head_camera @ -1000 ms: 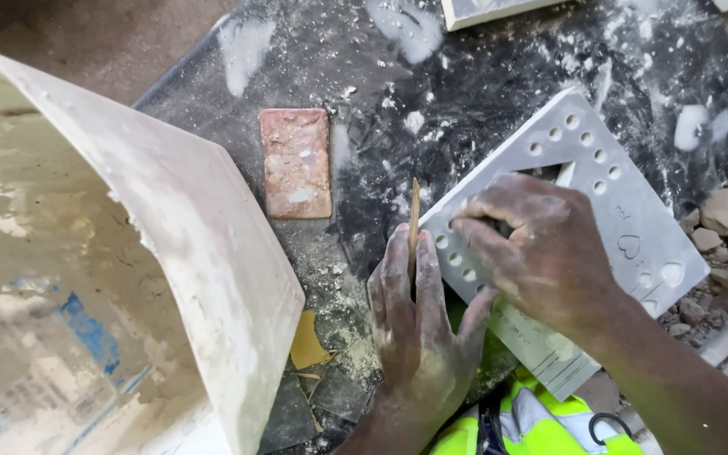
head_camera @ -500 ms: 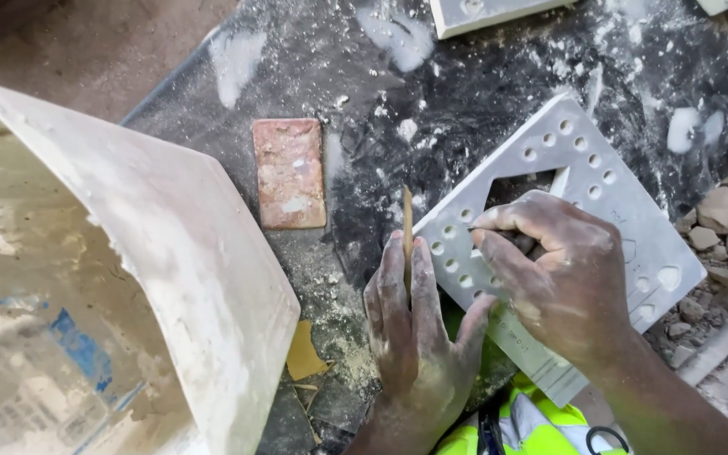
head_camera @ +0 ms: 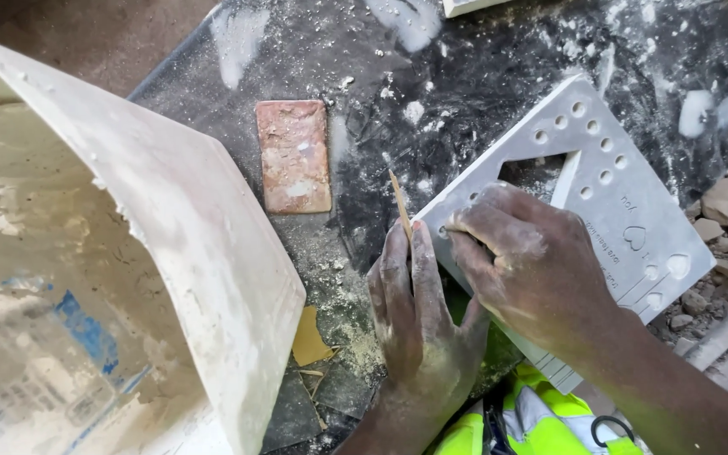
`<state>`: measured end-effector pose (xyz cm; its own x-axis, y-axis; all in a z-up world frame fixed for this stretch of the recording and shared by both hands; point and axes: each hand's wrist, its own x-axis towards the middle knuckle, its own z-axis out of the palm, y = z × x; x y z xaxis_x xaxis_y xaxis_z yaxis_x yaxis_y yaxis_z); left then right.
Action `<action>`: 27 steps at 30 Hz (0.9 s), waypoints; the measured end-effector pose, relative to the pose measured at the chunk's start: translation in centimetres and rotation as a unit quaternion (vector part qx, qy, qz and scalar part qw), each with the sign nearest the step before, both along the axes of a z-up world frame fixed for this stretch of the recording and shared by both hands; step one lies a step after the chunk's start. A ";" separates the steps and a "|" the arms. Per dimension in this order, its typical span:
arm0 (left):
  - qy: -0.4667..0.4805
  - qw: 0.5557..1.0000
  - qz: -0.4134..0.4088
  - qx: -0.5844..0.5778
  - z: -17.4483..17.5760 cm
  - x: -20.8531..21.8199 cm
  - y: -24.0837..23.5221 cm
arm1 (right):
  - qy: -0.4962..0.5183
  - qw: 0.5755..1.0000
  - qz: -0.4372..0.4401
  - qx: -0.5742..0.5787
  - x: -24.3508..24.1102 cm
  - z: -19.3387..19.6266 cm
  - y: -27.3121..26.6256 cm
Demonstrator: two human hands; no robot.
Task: Using a small wooden stick to clear debris from holes in a decorative plaque and wiping the surface clean.
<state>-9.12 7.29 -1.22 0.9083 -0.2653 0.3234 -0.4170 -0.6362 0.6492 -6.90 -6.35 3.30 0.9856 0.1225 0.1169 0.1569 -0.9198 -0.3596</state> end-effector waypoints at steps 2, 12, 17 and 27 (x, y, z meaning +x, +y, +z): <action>-0.007 1.000 -0.020 -0.010 -0.4 0.0 -0.1 | 0.013 1.000 -0.008 -0.025 0.0 -0.3 0.1; -0.010 1.000 0.016 0.019 -0.1 0.1 -0.4 | 0.023 0.997 -0.063 0.042 0.3 -0.2 0.9; -0.006 0.997 0.000 0.077 0.0 0.3 -0.2 | -0.023 0.994 -0.104 0.003 -0.5 -0.8 1.6; 0.092 0.995 -0.005 -0.039 -0.5 0.5 0.1 | 0.000 0.991 -0.091 0.095 -1.9 -0.2 -1.2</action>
